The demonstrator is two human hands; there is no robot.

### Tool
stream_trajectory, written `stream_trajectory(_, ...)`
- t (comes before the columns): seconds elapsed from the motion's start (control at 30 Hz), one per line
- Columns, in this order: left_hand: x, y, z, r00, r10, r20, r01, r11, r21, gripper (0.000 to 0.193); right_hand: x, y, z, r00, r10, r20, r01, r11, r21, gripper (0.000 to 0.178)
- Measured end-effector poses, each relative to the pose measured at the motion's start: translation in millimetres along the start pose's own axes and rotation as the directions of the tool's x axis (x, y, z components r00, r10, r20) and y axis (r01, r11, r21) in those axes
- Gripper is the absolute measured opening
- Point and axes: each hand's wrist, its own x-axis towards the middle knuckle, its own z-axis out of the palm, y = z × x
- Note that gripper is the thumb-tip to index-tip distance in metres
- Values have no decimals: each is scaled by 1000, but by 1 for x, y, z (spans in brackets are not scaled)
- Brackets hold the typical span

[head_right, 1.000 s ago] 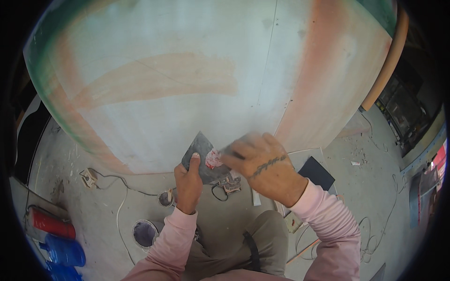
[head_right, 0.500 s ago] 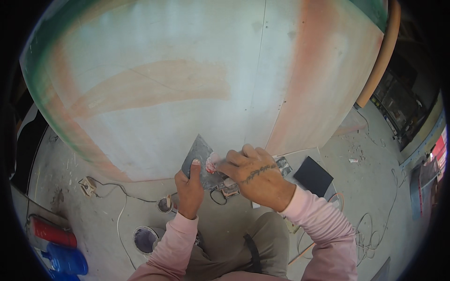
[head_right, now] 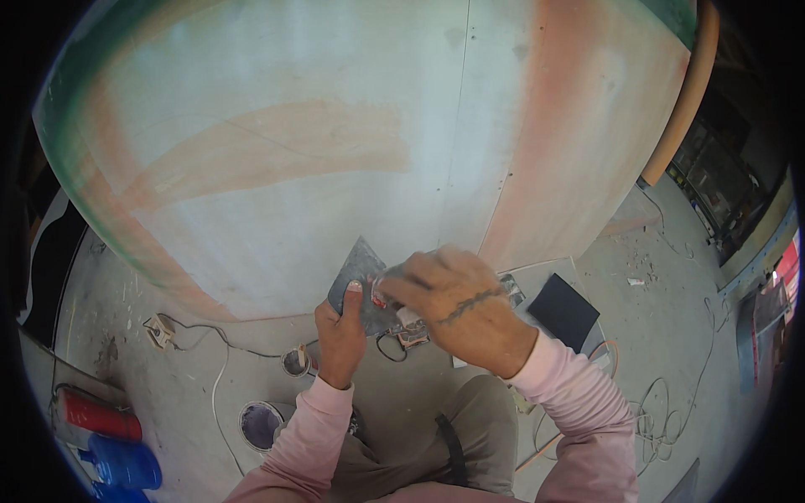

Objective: Applying and smoothing putty/filler onto a wall surface using spatulas.

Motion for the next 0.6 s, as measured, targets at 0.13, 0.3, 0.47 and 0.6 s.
stream_trajectory(0.13, -5, 9, 2, 999, 30, 19, -30, 1000, -4, 35, -5, 3, -5, 988, -106, 110, 114, 991, -66, 41)
stream_trajectory(0.3, -5, 8, -7, 999, 41, 13, -41, 999, 29, 35, 2, -3, -12, 999, -19, 30, 20, 999, -37, 39)
stream_trajectory(0.47, -5, 10, -8, 999, 33, -16, -34, 999, -35, 39, -1, 4, -17, 987, -107, 117, 117, 990, -81, 47)
stream_trajectory(0.6, -3, 16, -15, 1000, -19, -19, 17, 991, -129, 34, 1, 11, -25, 999, -32, 26, 29, 992, 125, 47)
